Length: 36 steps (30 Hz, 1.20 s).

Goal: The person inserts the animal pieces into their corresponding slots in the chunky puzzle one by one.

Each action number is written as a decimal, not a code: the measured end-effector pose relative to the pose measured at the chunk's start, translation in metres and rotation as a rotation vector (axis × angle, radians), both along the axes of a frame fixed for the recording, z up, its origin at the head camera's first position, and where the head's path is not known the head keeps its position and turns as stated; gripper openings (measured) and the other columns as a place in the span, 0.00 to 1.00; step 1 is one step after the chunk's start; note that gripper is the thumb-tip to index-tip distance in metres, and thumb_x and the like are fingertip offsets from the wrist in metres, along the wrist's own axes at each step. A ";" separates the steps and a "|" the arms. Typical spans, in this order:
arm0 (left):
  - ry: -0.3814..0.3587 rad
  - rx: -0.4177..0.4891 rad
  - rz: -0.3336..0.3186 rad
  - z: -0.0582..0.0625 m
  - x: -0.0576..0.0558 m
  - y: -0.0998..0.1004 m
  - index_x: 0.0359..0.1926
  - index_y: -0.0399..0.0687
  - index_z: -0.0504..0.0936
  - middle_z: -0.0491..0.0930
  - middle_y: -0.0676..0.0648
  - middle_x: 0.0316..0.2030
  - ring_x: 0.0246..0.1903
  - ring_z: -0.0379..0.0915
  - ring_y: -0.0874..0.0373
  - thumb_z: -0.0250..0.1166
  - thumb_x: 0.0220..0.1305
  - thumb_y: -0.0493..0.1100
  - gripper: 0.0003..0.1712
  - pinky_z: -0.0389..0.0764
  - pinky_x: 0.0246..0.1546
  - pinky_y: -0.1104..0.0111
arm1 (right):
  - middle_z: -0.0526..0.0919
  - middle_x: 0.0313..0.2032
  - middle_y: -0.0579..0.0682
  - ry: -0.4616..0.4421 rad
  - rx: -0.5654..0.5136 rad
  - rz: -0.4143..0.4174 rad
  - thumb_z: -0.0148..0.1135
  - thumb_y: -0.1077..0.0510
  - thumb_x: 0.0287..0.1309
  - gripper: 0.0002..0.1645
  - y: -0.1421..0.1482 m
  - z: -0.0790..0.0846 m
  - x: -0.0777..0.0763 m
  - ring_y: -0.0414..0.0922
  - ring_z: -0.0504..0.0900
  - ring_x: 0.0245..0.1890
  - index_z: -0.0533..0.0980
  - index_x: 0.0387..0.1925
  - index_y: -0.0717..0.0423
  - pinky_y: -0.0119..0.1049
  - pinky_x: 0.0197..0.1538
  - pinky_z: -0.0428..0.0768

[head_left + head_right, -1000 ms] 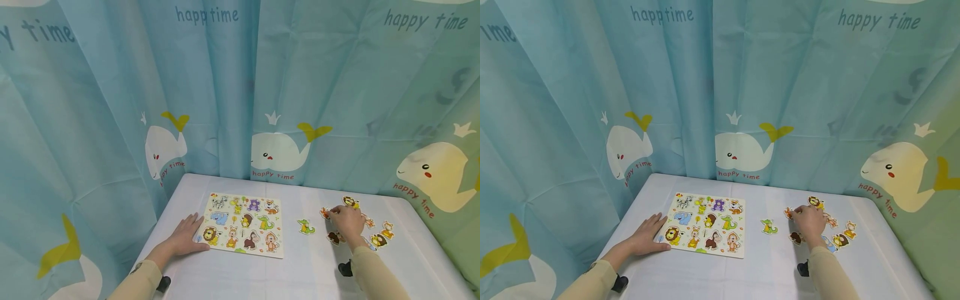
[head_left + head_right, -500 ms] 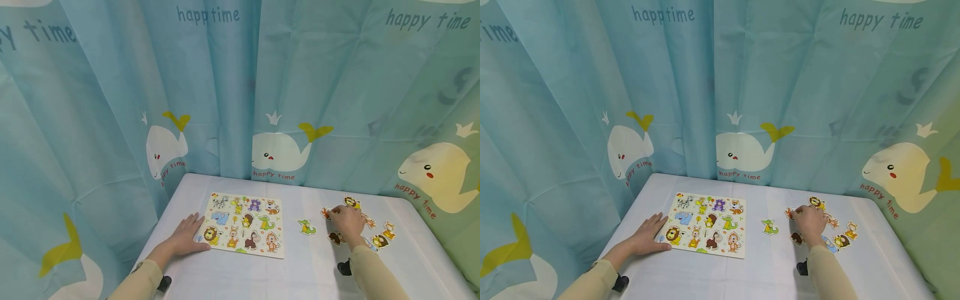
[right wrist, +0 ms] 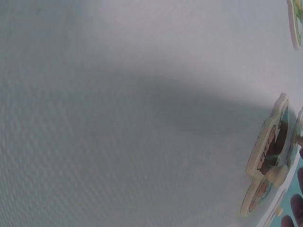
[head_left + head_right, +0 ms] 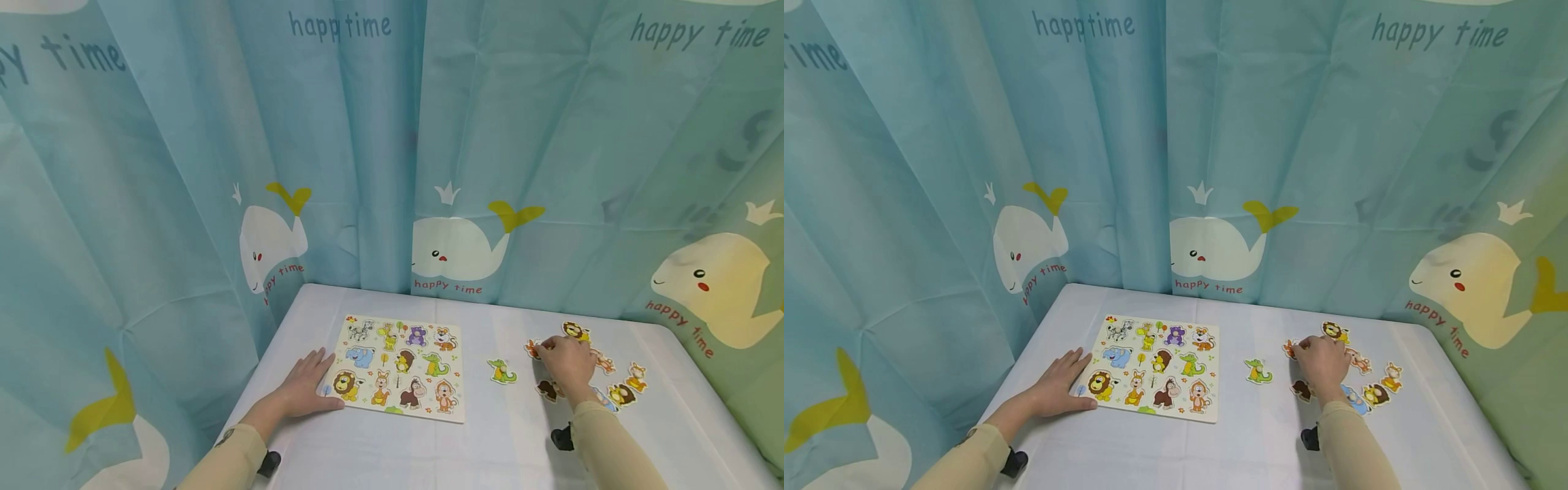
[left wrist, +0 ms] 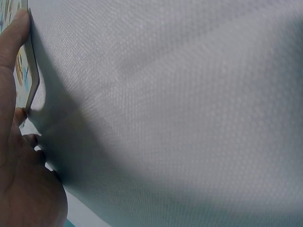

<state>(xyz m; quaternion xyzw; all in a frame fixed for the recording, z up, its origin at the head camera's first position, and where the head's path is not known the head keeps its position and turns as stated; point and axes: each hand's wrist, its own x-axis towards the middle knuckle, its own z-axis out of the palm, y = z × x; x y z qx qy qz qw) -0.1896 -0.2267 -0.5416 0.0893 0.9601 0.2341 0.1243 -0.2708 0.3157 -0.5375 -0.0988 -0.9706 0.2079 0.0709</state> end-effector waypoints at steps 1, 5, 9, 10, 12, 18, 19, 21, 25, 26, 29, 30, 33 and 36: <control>0.001 0.000 0.000 0.000 0.000 0.000 0.79 0.41 0.57 0.48 0.35 0.79 0.78 0.38 0.37 0.75 0.52 0.69 0.65 0.43 0.78 0.46 | 0.82 0.40 0.65 0.003 0.000 0.001 0.67 0.54 0.63 0.13 0.000 0.000 0.000 0.68 0.71 0.46 0.85 0.37 0.63 0.62 0.45 0.65; 0.001 -0.005 -0.001 -0.001 0.000 0.000 0.79 0.41 0.57 0.48 0.35 0.79 0.78 0.38 0.37 0.75 0.52 0.69 0.65 0.43 0.78 0.46 | 0.82 0.39 0.65 0.009 0.004 0.007 0.67 0.55 0.62 0.13 0.000 0.000 -0.001 0.68 0.71 0.46 0.85 0.37 0.63 0.64 0.45 0.65; -0.002 -0.006 0.000 -0.001 0.000 0.000 0.79 0.41 0.56 0.48 0.35 0.79 0.78 0.38 0.37 0.74 0.52 0.69 0.65 0.43 0.78 0.46 | 0.81 0.39 0.65 0.005 0.003 0.007 0.66 0.55 0.63 0.13 0.000 0.000 -0.001 0.68 0.71 0.46 0.85 0.37 0.63 0.65 0.46 0.66; -0.003 -0.008 -0.001 -0.001 0.000 0.000 0.80 0.41 0.56 0.47 0.35 0.79 0.78 0.38 0.37 0.74 0.52 0.69 0.65 0.43 0.78 0.46 | 0.81 0.39 0.65 0.004 0.004 0.006 0.66 0.55 0.63 0.13 0.000 0.000 -0.001 0.68 0.71 0.46 0.85 0.37 0.63 0.65 0.46 0.66; -0.004 -0.007 0.000 -0.001 0.000 0.000 0.80 0.41 0.56 0.47 0.35 0.79 0.79 0.38 0.37 0.74 0.52 0.69 0.65 0.43 0.78 0.46 | 0.81 0.39 0.65 0.003 0.006 0.004 0.67 0.55 0.63 0.13 0.000 -0.001 -0.001 0.68 0.70 0.46 0.85 0.37 0.63 0.64 0.46 0.66; 0.001 -0.005 0.001 -0.001 0.000 0.000 0.79 0.41 0.57 0.48 0.35 0.79 0.78 0.38 0.37 0.74 0.52 0.69 0.65 0.43 0.78 0.46 | 0.80 0.39 0.64 0.002 0.007 0.004 0.67 0.55 0.63 0.13 0.000 -0.002 -0.001 0.68 0.70 0.46 0.86 0.37 0.63 0.63 0.44 0.67; 0.002 -0.004 0.000 -0.001 0.000 0.000 0.79 0.41 0.57 0.48 0.35 0.79 0.78 0.39 0.37 0.75 0.52 0.69 0.65 0.43 0.78 0.45 | 0.80 0.39 0.64 0.003 0.006 0.006 0.67 0.55 0.63 0.13 0.000 -0.002 -0.001 0.68 0.70 0.46 0.86 0.37 0.63 0.63 0.44 0.67; 0.003 -0.005 0.001 -0.001 0.000 0.000 0.79 0.41 0.57 0.48 0.35 0.79 0.78 0.39 0.37 0.75 0.52 0.69 0.65 0.43 0.78 0.45 | 0.81 0.39 0.64 0.005 0.007 0.009 0.67 0.55 0.63 0.13 0.000 -0.003 -0.001 0.68 0.71 0.46 0.86 0.36 0.63 0.62 0.43 0.67; 0.004 -0.007 0.002 -0.002 0.000 0.000 0.79 0.40 0.57 0.48 0.34 0.79 0.78 0.39 0.37 0.75 0.51 0.69 0.65 0.44 0.78 0.45 | 0.81 0.40 0.65 0.011 0.016 0.011 0.67 0.55 0.63 0.13 0.001 -0.005 -0.002 0.68 0.71 0.46 0.86 0.36 0.63 0.63 0.43 0.68; 0.004 -0.009 0.003 -0.002 0.000 0.000 0.79 0.41 0.57 0.48 0.35 0.79 0.78 0.39 0.37 0.75 0.51 0.69 0.65 0.44 0.78 0.45 | 0.81 0.40 0.65 0.013 0.020 0.010 0.67 0.55 0.63 0.13 0.001 -0.005 -0.002 0.68 0.71 0.46 0.86 0.37 0.64 0.63 0.43 0.69; 0.005 -0.010 0.002 -0.002 0.000 0.000 0.79 0.41 0.57 0.48 0.35 0.79 0.78 0.39 0.37 0.75 0.51 0.69 0.65 0.44 0.78 0.45 | 0.81 0.40 0.66 0.016 0.022 0.007 0.66 0.56 0.63 0.13 0.001 -0.006 -0.003 0.69 0.71 0.47 0.86 0.37 0.64 0.64 0.43 0.69; 0.004 -0.010 0.002 -0.002 0.000 0.000 0.79 0.41 0.57 0.48 0.35 0.79 0.78 0.39 0.37 0.74 0.51 0.70 0.65 0.44 0.78 0.45 | 0.81 0.40 0.66 0.018 0.023 0.005 0.66 0.56 0.62 0.13 0.001 -0.006 -0.003 0.69 0.71 0.47 0.86 0.36 0.63 0.64 0.43 0.69; 0.004 -0.011 -0.001 -0.002 -0.001 0.000 0.79 0.41 0.57 0.48 0.35 0.79 0.78 0.39 0.37 0.74 0.51 0.70 0.65 0.43 0.78 0.45 | 0.82 0.41 0.66 0.023 0.021 0.003 0.66 0.56 0.62 0.12 0.000 -0.006 -0.003 0.69 0.71 0.47 0.86 0.36 0.63 0.63 0.44 0.68; 0.004 -0.012 -0.004 -0.003 -0.001 0.000 0.80 0.42 0.57 0.48 0.35 0.79 0.78 0.38 0.37 0.74 0.51 0.70 0.65 0.43 0.78 0.45 | 0.82 0.40 0.65 0.029 0.024 0.002 0.66 0.56 0.62 0.12 -0.001 -0.006 -0.003 0.69 0.72 0.47 0.86 0.36 0.63 0.63 0.43 0.68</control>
